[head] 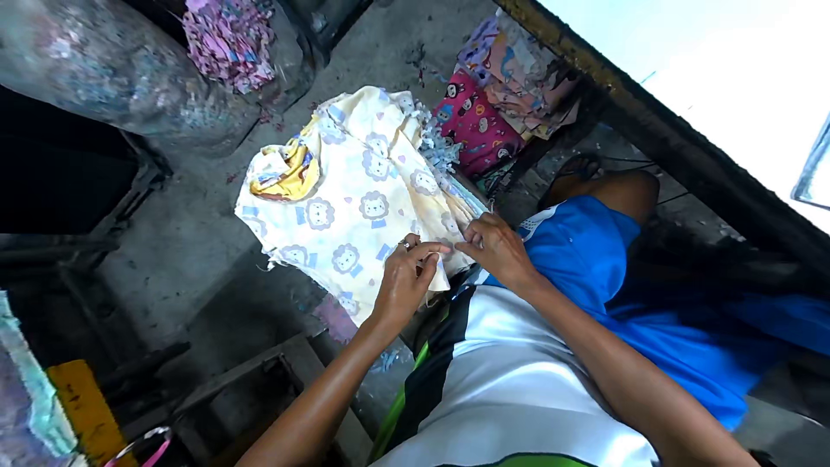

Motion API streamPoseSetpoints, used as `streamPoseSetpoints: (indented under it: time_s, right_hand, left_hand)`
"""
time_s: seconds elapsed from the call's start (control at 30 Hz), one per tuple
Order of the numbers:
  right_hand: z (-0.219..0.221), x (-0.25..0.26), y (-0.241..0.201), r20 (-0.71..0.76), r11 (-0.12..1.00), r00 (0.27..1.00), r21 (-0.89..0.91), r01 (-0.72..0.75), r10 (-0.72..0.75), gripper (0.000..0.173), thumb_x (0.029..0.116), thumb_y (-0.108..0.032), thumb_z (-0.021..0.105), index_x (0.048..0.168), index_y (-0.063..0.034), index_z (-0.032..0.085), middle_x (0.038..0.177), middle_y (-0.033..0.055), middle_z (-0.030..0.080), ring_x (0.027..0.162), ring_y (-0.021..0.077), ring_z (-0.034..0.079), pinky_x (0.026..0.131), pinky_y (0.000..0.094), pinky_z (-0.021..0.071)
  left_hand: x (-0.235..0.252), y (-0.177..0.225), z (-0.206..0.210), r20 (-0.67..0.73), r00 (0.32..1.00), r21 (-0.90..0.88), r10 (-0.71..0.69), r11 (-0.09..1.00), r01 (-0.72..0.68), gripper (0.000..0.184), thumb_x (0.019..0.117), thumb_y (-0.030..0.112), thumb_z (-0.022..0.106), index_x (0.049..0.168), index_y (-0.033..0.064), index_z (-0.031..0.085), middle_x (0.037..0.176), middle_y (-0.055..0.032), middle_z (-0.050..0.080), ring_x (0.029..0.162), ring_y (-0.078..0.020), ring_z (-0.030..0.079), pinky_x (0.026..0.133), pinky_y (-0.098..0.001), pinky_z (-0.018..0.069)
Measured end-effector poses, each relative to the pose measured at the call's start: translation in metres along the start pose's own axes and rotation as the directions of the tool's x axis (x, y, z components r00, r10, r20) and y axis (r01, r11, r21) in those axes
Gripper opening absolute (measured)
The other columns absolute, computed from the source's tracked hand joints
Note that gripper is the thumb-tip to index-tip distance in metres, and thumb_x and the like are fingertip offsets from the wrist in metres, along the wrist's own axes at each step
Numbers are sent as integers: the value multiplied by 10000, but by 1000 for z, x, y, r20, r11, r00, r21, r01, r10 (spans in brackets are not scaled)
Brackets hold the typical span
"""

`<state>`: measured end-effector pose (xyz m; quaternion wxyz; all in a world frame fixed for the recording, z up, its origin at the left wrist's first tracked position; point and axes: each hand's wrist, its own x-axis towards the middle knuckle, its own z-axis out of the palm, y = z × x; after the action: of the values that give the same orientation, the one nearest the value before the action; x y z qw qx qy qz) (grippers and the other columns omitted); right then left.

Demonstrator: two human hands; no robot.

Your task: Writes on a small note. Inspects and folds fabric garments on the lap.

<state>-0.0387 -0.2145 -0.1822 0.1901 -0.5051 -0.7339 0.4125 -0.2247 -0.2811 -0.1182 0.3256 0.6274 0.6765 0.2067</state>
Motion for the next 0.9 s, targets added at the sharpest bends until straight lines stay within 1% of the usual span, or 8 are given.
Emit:
streamPoseSetpoints:
  time_s: [0.07,0.23,0.3,0.4,0.57,0.67,0.73,0.9]
  right_hand:
    - [-4,-9,0,65,1000,998,-1,-17,17,246,916,-235,777,947,-3,702,937,159,638,875,329,645,789,528,535]
    - [-20,-28,-13,194,982,968,68,-175,159,174,976,-120,682,1110,-9,677,951,143,701,859,270,692,810,481,561]
    - [-23,-33,-18,167,983,976,95,-159,142,164,973,-116,686,1084,4,700,937,145,704,854,262,688,820,463,562]
    - [-24,-40,-25,125,991,987,78,-107,97,185,955,-193,728,963,-11,697,856,124,677,790,257,667,753,471,551]
    - [-25,-52,-33,166,999,986,22,26,-29,254,982,-282,678,911,-39,689,848,96,652,765,231,649,696,432,533]
    - [-32,-52,-29,274,994,960,110,29,-58,345,1010,-376,626,943,-46,698,843,75,660,763,190,634,714,407,515]
    - [-35,-47,-21,259,988,963,151,36,-74,351,1017,-377,619,959,-43,711,853,81,672,764,193,642,723,421,528]
    - [-22,-19,-2,81,997,996,62,43,-48,134,1001,-136,655,1068,-40,720,959,121,702,813,271,691,745,507,573]
  left_hand:
    - [1,-2,5,9,1000,29,26,999,-26,206,1019,89,578,1128,86,753,1035,-118,581,758,-147,584,630,-278,512]
    - [8,7,16,24,1000,33,-17,999,17,196,1004,165,589,1071,63,743,988,-144,601,781,-199,596,619,-318,513]
    - [11,9,21,7,1000,46,-30,998,29,254,1009,261,606,1025,46,741,945,-141,604,784,-229,591,621,-352,499]
    - [15,12,24,3,999,70,-45,997,45,343,1004,367,633,955,38,720,897,-133,624,820,-270,608,703,-433,499]
    - [15,9,23,-18,1000,64,-24,998,25,230,953,182,713,893,-37,679,939,-236,677,1006,-403,663,889,-549,521]
    - [8,1,12,-41,997,58,-70,996,72,262,974,210,663,869,-29,652,885,-182,625,860,-307,637,730,-466,530]
    - [4,-3,-1,-58,995,59,-87,994,90,273,1002,202,621,882,-43,646,851,-170,602,786,-280,624,687,-457,531]
    - [-4,-1,-25,-122,992,63,-33,997,41,220,1017,157,572,901,-14,649,914,-111,621,770,-141,633,680,-310,559]
